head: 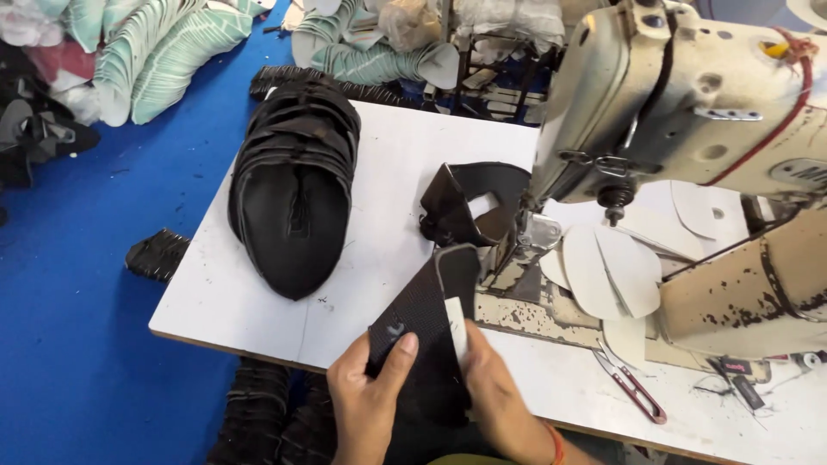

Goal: Stitching together components of a shoe upper using an industrial sewing machine.

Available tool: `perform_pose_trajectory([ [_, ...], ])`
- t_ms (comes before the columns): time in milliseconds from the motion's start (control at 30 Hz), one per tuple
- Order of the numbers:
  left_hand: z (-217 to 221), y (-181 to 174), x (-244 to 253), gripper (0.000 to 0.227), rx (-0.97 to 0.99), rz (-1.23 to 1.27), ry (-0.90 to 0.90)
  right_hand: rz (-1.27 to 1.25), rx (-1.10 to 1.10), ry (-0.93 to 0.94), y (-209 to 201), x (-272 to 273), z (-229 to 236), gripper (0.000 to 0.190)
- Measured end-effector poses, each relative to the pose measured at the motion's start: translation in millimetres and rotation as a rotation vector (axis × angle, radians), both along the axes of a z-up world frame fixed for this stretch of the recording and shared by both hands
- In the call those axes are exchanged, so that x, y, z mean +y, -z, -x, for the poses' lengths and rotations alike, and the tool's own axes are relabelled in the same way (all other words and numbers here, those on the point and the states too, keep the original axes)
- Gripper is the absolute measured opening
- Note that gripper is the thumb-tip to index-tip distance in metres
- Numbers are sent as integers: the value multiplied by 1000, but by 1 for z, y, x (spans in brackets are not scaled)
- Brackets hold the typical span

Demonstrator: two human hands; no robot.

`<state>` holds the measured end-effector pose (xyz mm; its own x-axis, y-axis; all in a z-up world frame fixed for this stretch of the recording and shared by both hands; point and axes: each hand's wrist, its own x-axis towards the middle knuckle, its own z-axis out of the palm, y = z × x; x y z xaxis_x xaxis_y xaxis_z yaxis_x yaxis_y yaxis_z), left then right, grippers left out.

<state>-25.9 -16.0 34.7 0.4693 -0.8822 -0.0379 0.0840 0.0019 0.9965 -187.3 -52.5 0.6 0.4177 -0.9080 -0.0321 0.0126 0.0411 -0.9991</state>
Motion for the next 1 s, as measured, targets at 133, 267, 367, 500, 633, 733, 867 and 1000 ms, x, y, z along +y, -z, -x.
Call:
perform_pose_trajectory([
  [133, 7, -3, 9, 34, -34, 115, 94, 299, -129, -129, -25, 13, -9, 67],
  [267, -8, 24, 16, 41, 122, 79, 337, 357, -27, -108, -13, 18, -3, 56],
  [367, -19, -5, 10, 48, 250, -214, 557, 371, 96, -79, 2, 22, 2, 38],
  [500, -5, -26, 5, 38, 168, -171, 271, 446, 190, -17, 13, 26, 7, 28],
  [633, 21, -35, -27, 28, -232, 137, 141, 279, 242, 136, 14, 10, 13, 24],
  [733, 32, 1, -75, 35, -179, -129, 229, 184, 345, 280, 7, -21, 19, 25],
  [867, 47, 9, -136, 39, -289, -49, 300, 193, 404, 407, -4, -70, 24, 27],
  [1000, 46, -3, -168, 33, -94, -144, 394, 203, 412, 471, -12, -92, 18, 28],
])
